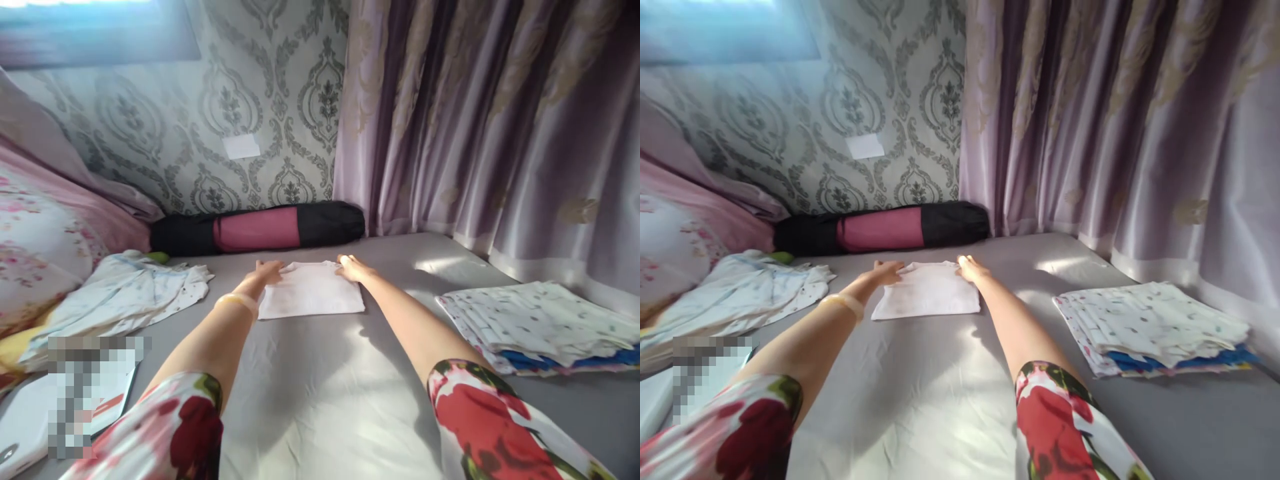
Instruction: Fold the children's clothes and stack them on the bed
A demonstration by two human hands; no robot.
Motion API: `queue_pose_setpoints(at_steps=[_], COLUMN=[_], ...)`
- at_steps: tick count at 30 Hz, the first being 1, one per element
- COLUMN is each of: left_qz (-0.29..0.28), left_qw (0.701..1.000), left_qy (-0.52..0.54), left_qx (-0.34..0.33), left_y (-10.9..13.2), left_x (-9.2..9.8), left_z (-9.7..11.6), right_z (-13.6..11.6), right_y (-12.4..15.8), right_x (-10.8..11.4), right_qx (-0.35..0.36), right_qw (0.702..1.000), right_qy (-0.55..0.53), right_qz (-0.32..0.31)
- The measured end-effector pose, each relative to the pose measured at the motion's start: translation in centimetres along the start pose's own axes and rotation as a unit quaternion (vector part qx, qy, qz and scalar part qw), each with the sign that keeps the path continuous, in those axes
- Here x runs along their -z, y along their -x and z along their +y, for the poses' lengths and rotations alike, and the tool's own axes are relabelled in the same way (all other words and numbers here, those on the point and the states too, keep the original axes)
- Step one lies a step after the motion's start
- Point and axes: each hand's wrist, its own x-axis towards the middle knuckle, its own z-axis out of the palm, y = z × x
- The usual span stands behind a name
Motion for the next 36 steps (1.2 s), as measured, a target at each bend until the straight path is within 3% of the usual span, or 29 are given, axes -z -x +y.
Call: queue_pose_setpoints(at_steps=[3, 7, 11, 15, 24, 31, 36], left_qz=[-0.027, -0.021, 0.011, 0.03, -0.006, -0.071, -0.125], left_qw=[0.998, 0.994, 0.992, 0.99, 0.98, 0.962, 0.961], left_qy=[-0.062, -0.107, -0.121, -0.117, -0.094, -0.146, -0.145], left_qx=[0.018, 0.007, -0.026, -0.072, -0.176, -0.22, -0.197], left_y=[1.1, 2.4, 4.8, 8.6, 17.8, 21.8, 23.0], left_x=[2.8, 7.0, 8.7, 7.7, 4.1, 2.6, 3.1], left_z=[1.5, 3.5, 4.6, 4.2, 2.2, 1.8, 1.8], right_z=[0.1, 0.0, 0.3, 0.7, 2.5, 2.9, 3.4], right_y=[1.6, 3.5, 6.4, 10.0, 17.3, 19.6, 20.8], right_x=[1.8, 5.1, 7.1, 5.7, -2.2, -5.6, -5.3], right_qx=[0.03, 0.075, 0.106, 0.112, 0.195, 0.232, 0.242], right_qw=[0.999, 0.994, 0.986, 0.982, 0.969, 0.96, 0.965], right_qy=[-0.005, -0.008, -0.01, 0.004, 0.051, 0.079, 0.07], right_qz=[0.039, 0.081, 0.131, 0.151, 0.143, 0.137, 0.077])
